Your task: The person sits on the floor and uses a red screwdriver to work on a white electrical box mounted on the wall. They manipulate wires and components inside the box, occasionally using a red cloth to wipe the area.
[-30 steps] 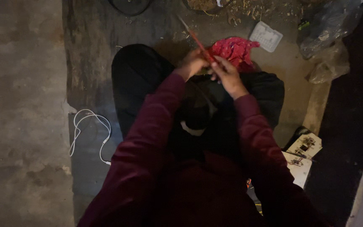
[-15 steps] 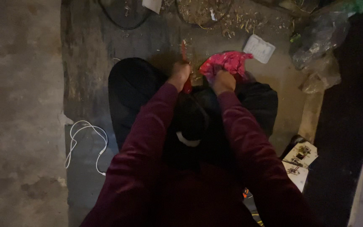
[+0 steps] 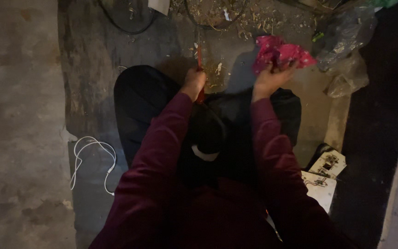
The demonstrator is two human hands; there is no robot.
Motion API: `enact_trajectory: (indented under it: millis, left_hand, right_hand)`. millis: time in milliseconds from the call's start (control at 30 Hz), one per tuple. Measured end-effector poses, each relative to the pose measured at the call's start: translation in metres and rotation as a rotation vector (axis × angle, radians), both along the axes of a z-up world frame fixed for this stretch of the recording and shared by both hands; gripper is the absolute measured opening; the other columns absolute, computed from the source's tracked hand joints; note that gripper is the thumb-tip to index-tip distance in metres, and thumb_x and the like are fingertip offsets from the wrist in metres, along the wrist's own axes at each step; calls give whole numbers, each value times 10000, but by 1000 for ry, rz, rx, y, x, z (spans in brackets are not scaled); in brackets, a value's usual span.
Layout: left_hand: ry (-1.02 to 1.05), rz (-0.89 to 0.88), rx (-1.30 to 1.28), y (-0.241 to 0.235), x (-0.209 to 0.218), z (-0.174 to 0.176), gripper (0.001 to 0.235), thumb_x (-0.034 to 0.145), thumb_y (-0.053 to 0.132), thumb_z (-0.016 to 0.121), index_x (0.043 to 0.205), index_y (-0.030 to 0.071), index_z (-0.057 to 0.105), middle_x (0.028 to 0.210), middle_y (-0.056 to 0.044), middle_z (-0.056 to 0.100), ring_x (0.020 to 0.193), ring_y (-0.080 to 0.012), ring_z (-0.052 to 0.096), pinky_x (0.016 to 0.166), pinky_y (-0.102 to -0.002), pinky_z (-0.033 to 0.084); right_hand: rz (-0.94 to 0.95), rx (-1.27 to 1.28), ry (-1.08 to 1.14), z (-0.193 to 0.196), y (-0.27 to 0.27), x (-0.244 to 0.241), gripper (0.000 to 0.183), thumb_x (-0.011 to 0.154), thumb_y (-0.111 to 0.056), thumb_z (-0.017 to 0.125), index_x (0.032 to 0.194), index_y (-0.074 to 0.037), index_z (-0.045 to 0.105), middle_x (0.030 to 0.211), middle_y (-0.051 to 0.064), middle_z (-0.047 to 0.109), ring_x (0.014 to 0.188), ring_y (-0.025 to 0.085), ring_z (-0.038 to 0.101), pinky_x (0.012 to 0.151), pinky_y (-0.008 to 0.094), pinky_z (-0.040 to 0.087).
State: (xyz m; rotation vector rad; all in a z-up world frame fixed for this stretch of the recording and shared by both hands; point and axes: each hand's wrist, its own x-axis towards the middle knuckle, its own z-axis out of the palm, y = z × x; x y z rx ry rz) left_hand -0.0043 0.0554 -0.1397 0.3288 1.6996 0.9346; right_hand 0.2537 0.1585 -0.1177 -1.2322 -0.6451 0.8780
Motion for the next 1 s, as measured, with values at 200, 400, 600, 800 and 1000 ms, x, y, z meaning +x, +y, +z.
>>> enact_trajectory:
  millis: [200, 400, 600, 800, 1000]
  left_hand:
    - [116, -17, 211, -1, 2, -7, 364, 868, 78, 540, 1180, 10, 715, 991, -165, 762, 924, -327, 714, 791, -412, 542]
    - [341, -301, -102, 6, 1, 3, 347, 919, 174, 580, 1212, 34, 704, 1088, -238, 717, 1031, -412, 671, 846, -455, 513]
    - [244, -242, -10, -4, 2, 46, 451, 802, 78, 555, 1236, 59, 675, 1082, -203, 732, 990, -382, 687, 860, -428, 520]
    - [230, -308, 4, -6, 1, 73, 382, 807, 88, 582, 1163, 27, 707, 1024, -205, 754, 983, -354, 721, 856, -416, 531]
    - [218, -291, 16, -8, 4, 76, 362, 794, 89, 625, 1139, 13, 704, 1019, -199, 752, 963, -337, 730, 849, -400, 538]
  right_hand:
    - [705, -409, -1287, 9, -27, -28, 288, 802, -86, 702, 1088, -99, 742, 992, 185, 739, 942, 392, 719, 820, 482, 572]
    - [1035, 294, -1651, 28, -41, -68, 390, 755, -260, 701, 1114, -116, 755, 1296, 219, 634, 1191, 442, 627, 918, 547, 528]
    - [1317, -376, -1778, 27, -55, -82, 270, 898, -120, 649, 1140, -45, 742, 1503, 155, 540, 1302, 357, 591, 1061, 452, 517]
    - [1262, -347, -1597, 26, -54, -84, 382, 844, -63, 650, 1221, -13, 685, 1382, 230, 574, 1185, 405, 613, 979, 469, 530]
    - [1104, -156, -1574, 20, -50, -79, 447, 752, -29, 649, 1196, -11, 690, 1163, 271, 675, 1032, 441, 657, 842, 504, 550]
